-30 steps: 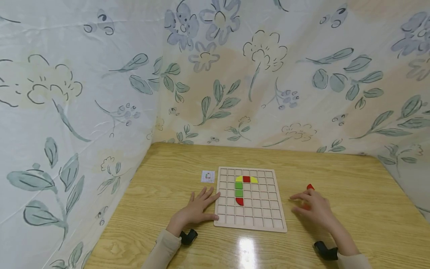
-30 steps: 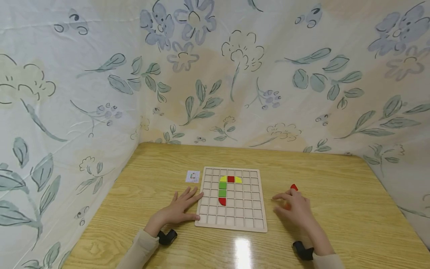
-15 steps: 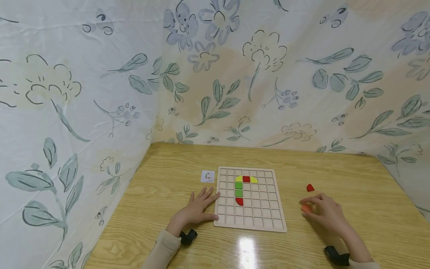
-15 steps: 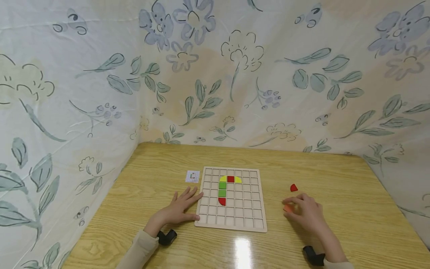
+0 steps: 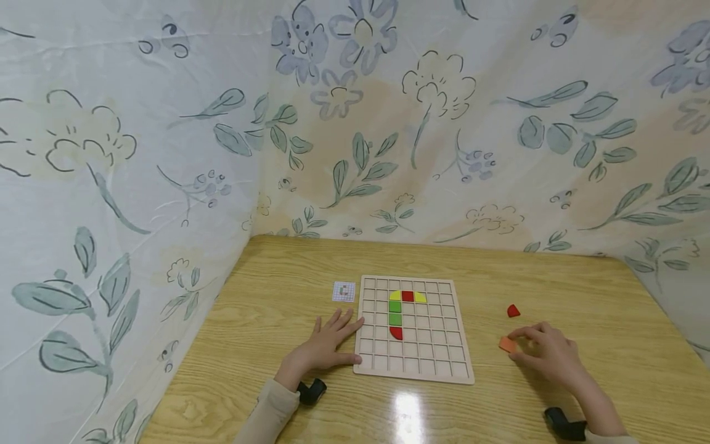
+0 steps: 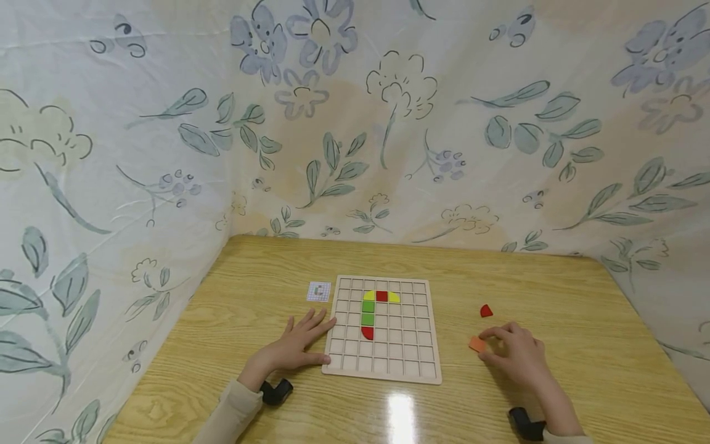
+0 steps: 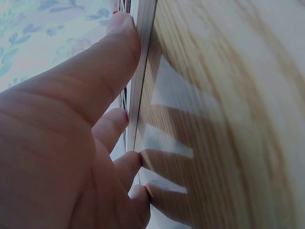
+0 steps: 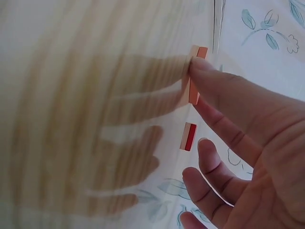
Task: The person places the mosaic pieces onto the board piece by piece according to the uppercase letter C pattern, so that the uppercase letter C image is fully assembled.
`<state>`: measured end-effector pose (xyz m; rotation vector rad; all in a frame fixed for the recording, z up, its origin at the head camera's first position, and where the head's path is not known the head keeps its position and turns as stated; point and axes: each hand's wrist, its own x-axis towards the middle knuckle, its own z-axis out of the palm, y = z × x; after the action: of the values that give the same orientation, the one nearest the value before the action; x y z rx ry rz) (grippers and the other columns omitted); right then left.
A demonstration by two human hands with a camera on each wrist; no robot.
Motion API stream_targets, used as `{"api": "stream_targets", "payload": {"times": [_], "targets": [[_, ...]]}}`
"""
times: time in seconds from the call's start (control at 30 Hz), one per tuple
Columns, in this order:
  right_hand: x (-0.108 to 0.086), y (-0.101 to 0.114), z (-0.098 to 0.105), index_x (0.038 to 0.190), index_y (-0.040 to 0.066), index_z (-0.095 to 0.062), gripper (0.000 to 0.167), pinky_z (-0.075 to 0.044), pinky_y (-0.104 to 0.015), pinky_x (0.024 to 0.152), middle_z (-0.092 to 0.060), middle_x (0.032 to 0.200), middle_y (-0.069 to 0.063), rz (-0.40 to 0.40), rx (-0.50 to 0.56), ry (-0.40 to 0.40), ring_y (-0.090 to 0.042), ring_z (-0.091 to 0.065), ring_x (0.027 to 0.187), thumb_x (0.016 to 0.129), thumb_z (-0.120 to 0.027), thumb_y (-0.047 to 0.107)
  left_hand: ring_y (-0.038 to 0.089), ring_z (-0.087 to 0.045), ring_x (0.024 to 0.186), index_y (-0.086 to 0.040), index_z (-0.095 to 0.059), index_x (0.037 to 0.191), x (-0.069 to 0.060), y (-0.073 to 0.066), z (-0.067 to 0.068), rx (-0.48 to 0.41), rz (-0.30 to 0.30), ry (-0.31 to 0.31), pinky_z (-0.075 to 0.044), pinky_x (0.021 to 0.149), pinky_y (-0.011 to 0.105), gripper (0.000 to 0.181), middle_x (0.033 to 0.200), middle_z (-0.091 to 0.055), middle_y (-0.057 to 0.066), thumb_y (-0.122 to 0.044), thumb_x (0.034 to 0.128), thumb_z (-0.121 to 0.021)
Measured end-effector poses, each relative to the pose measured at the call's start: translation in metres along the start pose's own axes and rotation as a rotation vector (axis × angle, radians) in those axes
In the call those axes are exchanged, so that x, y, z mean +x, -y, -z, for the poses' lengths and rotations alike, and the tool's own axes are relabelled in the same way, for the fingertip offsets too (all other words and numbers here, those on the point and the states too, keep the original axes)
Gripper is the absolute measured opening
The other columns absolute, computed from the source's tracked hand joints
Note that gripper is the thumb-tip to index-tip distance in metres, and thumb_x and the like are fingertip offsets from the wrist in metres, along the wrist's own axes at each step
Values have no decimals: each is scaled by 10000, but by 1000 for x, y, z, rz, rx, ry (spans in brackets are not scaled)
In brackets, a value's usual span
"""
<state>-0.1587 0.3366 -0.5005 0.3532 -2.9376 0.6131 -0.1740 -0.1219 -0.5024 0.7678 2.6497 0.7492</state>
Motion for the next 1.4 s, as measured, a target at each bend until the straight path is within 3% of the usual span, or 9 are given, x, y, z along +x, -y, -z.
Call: {"api": "stream_targets", "payload": {"times": [0.2, 0.47, 0.7, 1.23, 1.4], "targets": [[-1, -4, 0, 928, 213, -680, 227, -342, -532, 652, -554, 944, -64, 10, 14, -4, -275, -512, 859, 743, -766, 315, 373, -15, 1418, -196, -244, 1483, 0, -1, 0, 5, -4, -1, 43, 1064, 654, 761, 1554, -97, 126, -468, 861, -589], [1, -3, 0, 897, 221, -685, 200, -296, -620, 741, -571, 934, -39, 61, 34, -35, -314, -534, 878, 725, -784, 250, 381, -29, 1415, -184, -251, 1481, -1, -2, 1, 10, -7, -5, 37, 1061, 659, 759, 1552, -105, 135, -457, 862, -594], [2, -2, -2, 891, 219, -686, 209, -308, -596, 715, -550, 891, 9, 112, 19, -75, -245, -524, 821, 714, -793, 249, 382, -26, 1415, -181, -252, 1481, -1, -2, 1, 1, -7, -1, 41, 1061, 658, 757, 1551, -105, 137, -452, 863, -595], [15, 13, -4, 882, 193, -695, 244, -319, -570, 708, -538, 863, 6, 162, 36, -138, -247, -521, 808, 672, -820, 203, 357, -7, 1421, -200, -246, 1482, 0, 1, -3, 6, 1, -7, 52, 1070, 643, 765, 1557, -89, 109, -484, 858, -584], [21, 22, -4, 875, 215, -692, 255, -347, -542, 684, -526, 832, 32, 208, 21, -156, -178, -490, 750, 661, -829, 222, 368, -10, 1419, -191, -249, 1482, 0, 1, -2, 4, -7, -10, 49, 1067, 648, 757, 1555, -92, 122, -471, 864, -585]]}}
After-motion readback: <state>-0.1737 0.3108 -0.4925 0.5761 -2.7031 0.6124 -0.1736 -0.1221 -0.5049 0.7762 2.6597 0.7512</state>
